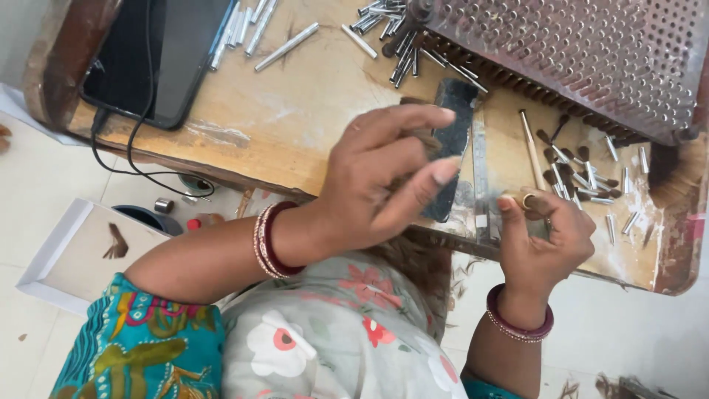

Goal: The person sits at a workbench assembling makeup brushes. They pick metal ferrules and tufts of hair, press the hair into the ferrules by hand, and place the assembled brushes on the table among finished brushes.

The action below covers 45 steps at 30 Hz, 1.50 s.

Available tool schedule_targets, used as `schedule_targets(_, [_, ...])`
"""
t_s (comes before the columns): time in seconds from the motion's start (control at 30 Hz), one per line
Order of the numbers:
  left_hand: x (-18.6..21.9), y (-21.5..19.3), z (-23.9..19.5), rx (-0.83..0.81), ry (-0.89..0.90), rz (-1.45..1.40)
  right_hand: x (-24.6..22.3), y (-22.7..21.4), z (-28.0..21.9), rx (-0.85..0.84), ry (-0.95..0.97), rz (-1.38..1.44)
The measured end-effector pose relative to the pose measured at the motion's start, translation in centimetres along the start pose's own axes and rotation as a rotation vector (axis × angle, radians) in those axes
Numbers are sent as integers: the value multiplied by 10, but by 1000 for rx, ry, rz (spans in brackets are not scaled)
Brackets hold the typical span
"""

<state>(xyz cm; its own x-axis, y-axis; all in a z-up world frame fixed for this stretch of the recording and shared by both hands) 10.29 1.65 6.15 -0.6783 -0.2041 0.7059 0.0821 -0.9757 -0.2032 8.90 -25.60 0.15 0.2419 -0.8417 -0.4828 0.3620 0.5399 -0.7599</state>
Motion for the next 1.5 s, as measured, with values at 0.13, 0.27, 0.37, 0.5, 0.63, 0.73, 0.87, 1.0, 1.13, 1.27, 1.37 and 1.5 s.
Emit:
schedule_targets(0.13, [-30, -14, -18, 139, -107, -25, 1, -1, -12, 106, -89, -43])
schedule_targets(0.27, [-46, -14, -32, 197, -189, -136, 7, 4, -16, 37, -69, -117])
schedule_targets(0.37, [-47, -15, -31, 184, -184, -172, -1, -3, -12, 125, -80, -56])
schedule_targets(0.5, [-43, -17, -31, 180, -190, -173, -6, 2, -1, 41, -64, -116])
schedule_targets(0.63, [-43, -17, -30, 172, -197, -152, -15, 0, 8, 36, 6, 68])
schedule_targets(0.73, [-42, -17, -28, 171, -186, -143, -17, -2, 15, -19, 30, 114])
schedule_targets(0.87, [-43, -17, -29, 174, -185, -133, -22, -19, 19, 43, -5, 165])
schedule_targets(1.0, [-42, -17, -30, 176, -216, -157, -16, -20, 21, -9, -71, 110])
schedule_targets(1.13, [-32, -13, -27, 160, -203, -135, -14, -16, 17, 9, -75, 104])
schedule_targets(1.27, [-3, 7, -19, 89, -126, -172, 4, -16, 0, 365, 43, 491])
schedule_targets(1.37, [10, 34, -20, 24, -112, -269, 3, -10, -17, 479, 15, 990])
schedule_targets(1.5, [10, 64, -23, -68, -193, -361, -18, -6, -30, 509, -16, 1051])
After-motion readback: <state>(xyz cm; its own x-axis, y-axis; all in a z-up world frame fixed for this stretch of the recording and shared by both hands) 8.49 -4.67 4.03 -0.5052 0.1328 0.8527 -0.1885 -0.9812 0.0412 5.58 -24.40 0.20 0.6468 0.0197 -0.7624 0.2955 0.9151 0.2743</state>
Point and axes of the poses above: each hand's wrist, its own z-axis towards the middle knuckle, its own y-axis out of the palm, x = y × z, the point moved 8 cm from there along z, towards the middle knuckle
